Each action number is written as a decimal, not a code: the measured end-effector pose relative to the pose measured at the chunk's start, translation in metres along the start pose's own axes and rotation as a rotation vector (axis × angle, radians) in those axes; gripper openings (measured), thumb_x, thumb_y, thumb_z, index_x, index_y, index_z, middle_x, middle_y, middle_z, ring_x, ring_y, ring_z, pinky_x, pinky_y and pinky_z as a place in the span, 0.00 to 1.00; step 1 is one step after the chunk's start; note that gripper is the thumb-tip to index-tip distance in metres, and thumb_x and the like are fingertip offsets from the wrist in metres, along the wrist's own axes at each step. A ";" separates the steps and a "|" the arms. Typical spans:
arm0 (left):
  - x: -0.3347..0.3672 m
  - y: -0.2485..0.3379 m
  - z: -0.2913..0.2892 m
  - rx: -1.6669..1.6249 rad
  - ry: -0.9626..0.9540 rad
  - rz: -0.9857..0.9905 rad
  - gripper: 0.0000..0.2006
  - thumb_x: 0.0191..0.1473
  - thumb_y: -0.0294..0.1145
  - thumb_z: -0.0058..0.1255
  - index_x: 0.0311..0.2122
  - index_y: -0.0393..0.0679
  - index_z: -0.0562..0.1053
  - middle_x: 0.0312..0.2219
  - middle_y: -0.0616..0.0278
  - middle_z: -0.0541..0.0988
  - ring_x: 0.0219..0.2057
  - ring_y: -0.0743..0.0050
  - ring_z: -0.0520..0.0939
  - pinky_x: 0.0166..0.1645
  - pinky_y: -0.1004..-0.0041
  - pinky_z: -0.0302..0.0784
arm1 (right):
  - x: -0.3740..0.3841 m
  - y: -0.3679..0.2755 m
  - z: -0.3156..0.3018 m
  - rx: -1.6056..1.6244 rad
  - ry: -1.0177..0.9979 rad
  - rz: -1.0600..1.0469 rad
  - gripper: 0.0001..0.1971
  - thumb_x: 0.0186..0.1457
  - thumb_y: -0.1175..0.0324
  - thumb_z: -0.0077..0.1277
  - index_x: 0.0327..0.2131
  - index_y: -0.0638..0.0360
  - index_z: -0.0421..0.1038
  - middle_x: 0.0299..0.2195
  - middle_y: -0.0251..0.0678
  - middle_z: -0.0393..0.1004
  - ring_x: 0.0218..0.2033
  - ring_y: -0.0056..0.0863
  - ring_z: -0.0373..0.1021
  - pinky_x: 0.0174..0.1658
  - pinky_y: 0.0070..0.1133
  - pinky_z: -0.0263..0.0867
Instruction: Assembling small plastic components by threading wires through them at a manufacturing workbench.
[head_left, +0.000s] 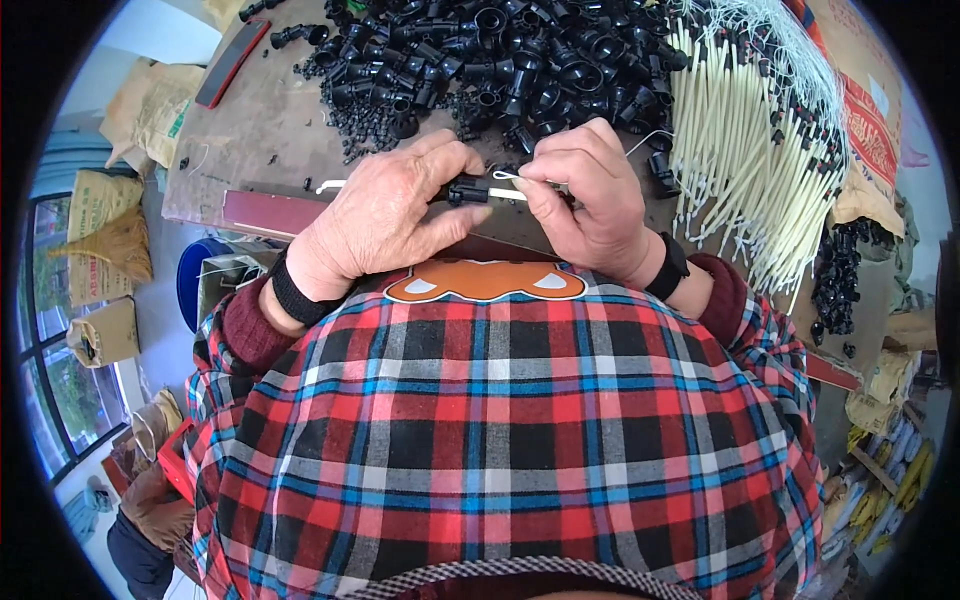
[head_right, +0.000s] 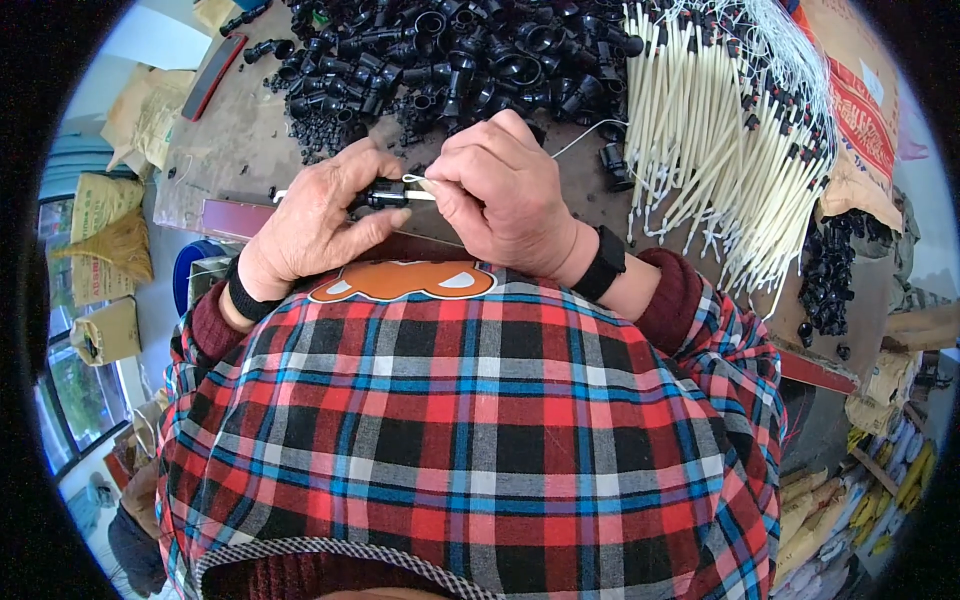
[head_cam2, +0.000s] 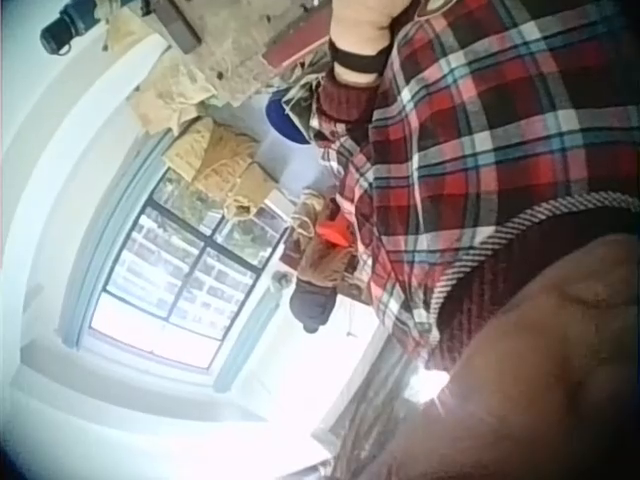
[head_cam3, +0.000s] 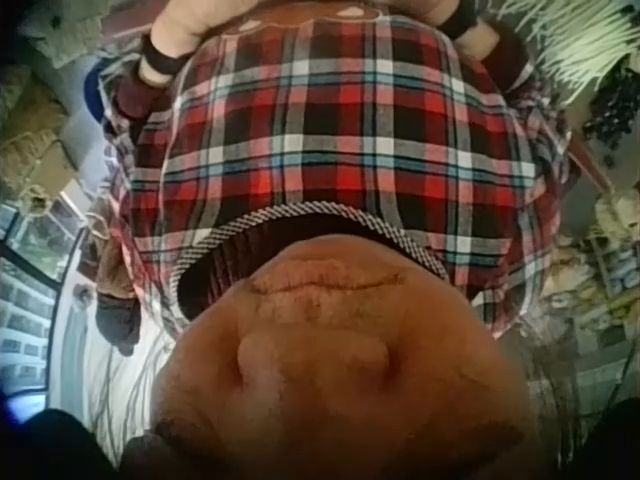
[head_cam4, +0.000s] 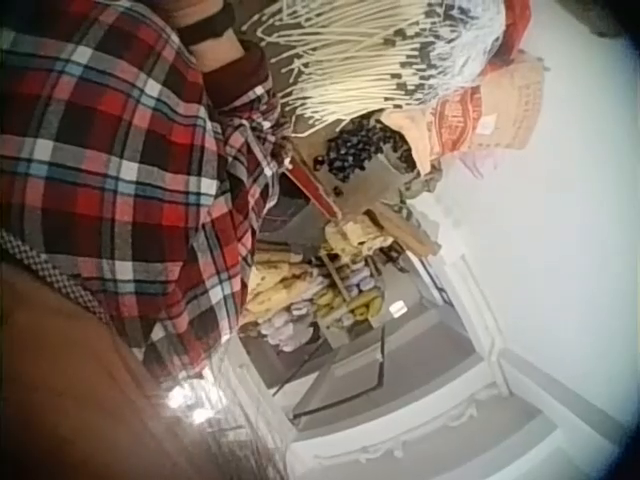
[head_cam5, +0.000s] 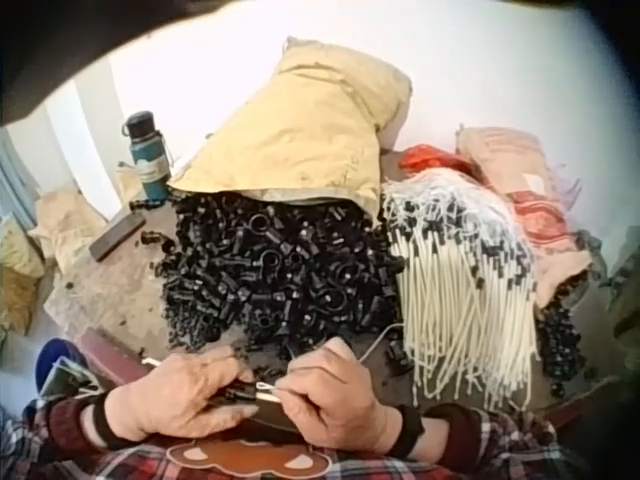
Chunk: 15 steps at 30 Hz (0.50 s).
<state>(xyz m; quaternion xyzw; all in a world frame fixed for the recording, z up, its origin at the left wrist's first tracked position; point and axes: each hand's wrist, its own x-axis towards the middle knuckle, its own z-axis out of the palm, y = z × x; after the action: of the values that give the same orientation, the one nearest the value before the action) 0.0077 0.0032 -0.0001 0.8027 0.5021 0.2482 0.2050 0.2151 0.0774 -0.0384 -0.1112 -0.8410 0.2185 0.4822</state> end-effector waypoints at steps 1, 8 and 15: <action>-0.001 0.000 0.000 -0.017 -0.013 -0.004 0.13 0.50 0.36 0.54 0.38 0.43 0.70 0.29 0.57 0.72 0.30 0.53 0.77 0.31 0.64 0.73 | 0.000 0.000 0.000 -0.010 -0.002 -0.015 0.08 0.42 0.80 0.57 0.28 0.60 0.71 0.27 0.36 0.71 0.26 0.29 0.64 0.29 0.20 0.59; -0.002 0.000 -0.003 0.017 0.006 -0.012 0.14 0.48 0.35 0.55 0.39 0.42 0.69 0.30 0.57 0.71 0.31 0.52 0.77 0.31 0.64 0.73 | 0.001 -0.001 0.001 0.020 -0.050 -0.032 0.09 0.39 0.79 0.58 0.27 0.58 0.71 0.26 0.34 0.71 0.26 0.29 0.64 0.30 0.21 0.58; -0.001 0.001 -0.002 0.043 -0.004 -0.012 0.14 0.48 0.34 0.56 0.39 0.43 0.69 0.31 0.57 0.71 0.31 0.52 0.77 0.31 0.64 0.73 | 0.000 -0.004 0.004 0.017 -0.100 0.021 0.08 0.40 0.78 0.59 0.27 0.59 0.71 0.26 0.35 0.71 0.27 0.29 0.66 0.30 0.22 0.62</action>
<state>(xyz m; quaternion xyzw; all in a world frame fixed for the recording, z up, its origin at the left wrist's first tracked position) 0.0069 0.0018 0.0018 0.8044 0.5116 0.2345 0.1901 0.2124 0.0731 -0.0385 -0.1049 -0.8609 0.2359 0.4383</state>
